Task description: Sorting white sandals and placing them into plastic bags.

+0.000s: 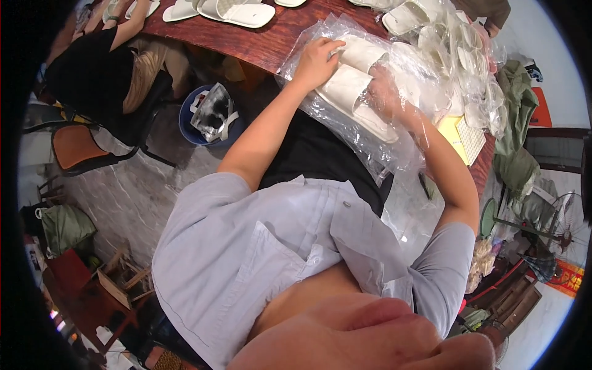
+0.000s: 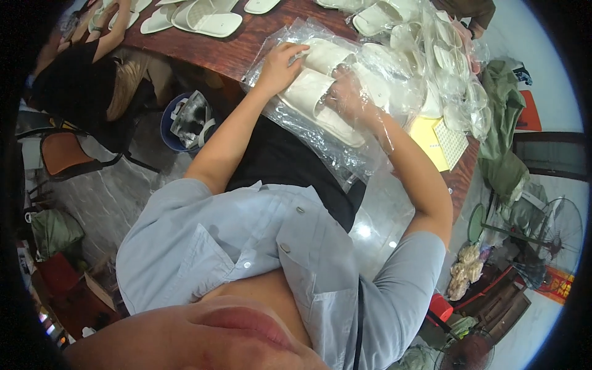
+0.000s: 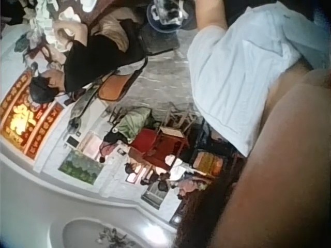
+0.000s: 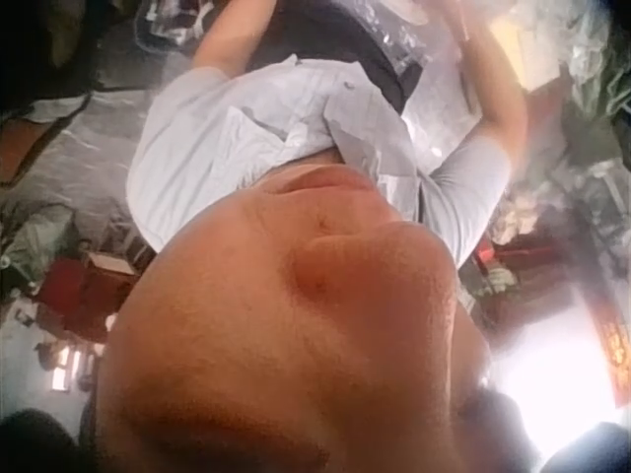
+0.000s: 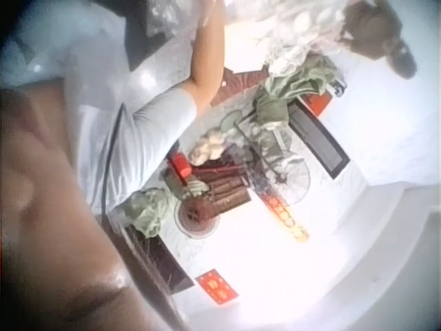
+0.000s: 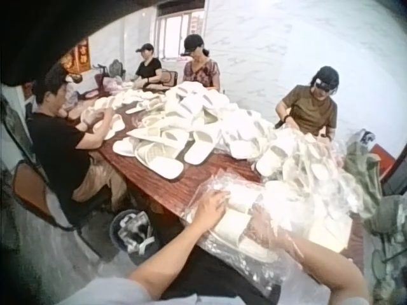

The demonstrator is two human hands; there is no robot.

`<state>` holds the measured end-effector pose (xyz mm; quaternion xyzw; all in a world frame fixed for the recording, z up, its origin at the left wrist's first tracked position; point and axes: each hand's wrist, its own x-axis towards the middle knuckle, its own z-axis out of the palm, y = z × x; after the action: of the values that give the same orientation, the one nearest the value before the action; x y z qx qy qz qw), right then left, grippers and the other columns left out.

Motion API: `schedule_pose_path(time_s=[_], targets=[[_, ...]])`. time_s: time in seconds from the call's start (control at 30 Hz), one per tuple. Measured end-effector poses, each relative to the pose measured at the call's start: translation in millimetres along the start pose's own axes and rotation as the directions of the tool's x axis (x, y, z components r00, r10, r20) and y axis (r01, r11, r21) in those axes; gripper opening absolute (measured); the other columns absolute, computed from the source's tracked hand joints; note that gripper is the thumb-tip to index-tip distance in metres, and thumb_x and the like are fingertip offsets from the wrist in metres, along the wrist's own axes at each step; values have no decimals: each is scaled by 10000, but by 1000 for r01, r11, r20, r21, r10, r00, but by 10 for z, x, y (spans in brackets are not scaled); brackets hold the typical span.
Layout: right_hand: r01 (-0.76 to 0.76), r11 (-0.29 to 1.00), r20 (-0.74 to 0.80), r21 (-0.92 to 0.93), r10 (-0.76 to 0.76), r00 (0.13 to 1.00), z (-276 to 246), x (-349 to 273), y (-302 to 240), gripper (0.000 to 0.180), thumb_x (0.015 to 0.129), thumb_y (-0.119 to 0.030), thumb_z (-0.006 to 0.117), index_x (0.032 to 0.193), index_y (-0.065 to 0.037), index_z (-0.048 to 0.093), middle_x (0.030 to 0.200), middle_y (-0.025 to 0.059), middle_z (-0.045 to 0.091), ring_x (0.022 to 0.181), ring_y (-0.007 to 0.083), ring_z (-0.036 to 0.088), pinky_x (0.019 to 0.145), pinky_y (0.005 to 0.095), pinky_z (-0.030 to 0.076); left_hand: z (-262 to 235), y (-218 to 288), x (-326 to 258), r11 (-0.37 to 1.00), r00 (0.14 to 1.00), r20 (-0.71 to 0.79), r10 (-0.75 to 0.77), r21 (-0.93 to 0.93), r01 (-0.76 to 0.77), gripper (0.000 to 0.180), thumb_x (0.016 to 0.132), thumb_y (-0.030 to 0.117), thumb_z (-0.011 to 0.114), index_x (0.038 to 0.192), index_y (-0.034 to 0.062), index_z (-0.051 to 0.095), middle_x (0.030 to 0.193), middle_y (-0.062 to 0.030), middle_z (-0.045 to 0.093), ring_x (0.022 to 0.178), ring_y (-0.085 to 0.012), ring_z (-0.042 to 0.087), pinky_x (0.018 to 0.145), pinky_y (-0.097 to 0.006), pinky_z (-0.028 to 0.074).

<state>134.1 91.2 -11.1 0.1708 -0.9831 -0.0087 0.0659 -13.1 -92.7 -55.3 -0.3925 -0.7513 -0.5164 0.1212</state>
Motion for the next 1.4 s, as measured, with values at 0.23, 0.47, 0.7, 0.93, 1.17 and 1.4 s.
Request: schedule_pose_path(time_s=[0.23,0.47,0.7,0.93,1.17,1.4], targets=[[-507,762,266,402,433,861,-303,-62,-212,320,853,-119,605,1161,-35,616,1159,205,585,1142,364,529,945,442,435,48,-30,-78,981,1000,11,-16,192,13,301,816,43,605,1091,109,705,1105,-135,630,1050,-330,589,913,-415,475],[-232,969,2,86,232,973,-207,-1135,234,516,792,-64,629,1305,-54,569,1333,179,543,1227,367,503,1080,432,373,99,-9,-62,938,999,28,36,344,-43,339,795,-2,599,1091,118,715,1124,-126,619,1087,-312,565,934,-407,460],[-472,867,-9,161,479,878,-116,-1691,-45,413,775,-57,634,1186,-11,630,1218,199,604,1181,383,529,1006,449,436,3,134,-29,884,991,132,21,461,-80,362,800,10,595,1137,98,693,1125,-184,605,1110,-349,537,946,-427,452],[-410,892,-128,192,437,890,-204,-1569,-127,378,780,-71,657,1157,-38,653,1207,187,610,1159,386,535,993,446,441,-282,1282,261,863,847,342,406,161,-479,374,836,233,701,1202,166,668,1147,-189,597,1130,-371,547,932,-441,478],[-571,724,-114,386,652,750,-211,-1528,-245,359,732,-60,666,1090,-37,688,1100,164,656,1136,369,561,1003,440,433,171,1560,-327,822,682,701,209,252,-511,781,743,517,748,1441,344,442,1379,-221,426,1324,-474,343,969,-672,352],[-358,925,-231,128,379,896,-312,-1730,-139,354,746,-10,624,1094,-29,688,1150,163,650,1161,365,557,1041,458,401,247,1160,-576,850,614,784,89,261,-458,882,718,554,747,1485,390,343,1455,-231,341,1365,-501,269,981,-714,300]])
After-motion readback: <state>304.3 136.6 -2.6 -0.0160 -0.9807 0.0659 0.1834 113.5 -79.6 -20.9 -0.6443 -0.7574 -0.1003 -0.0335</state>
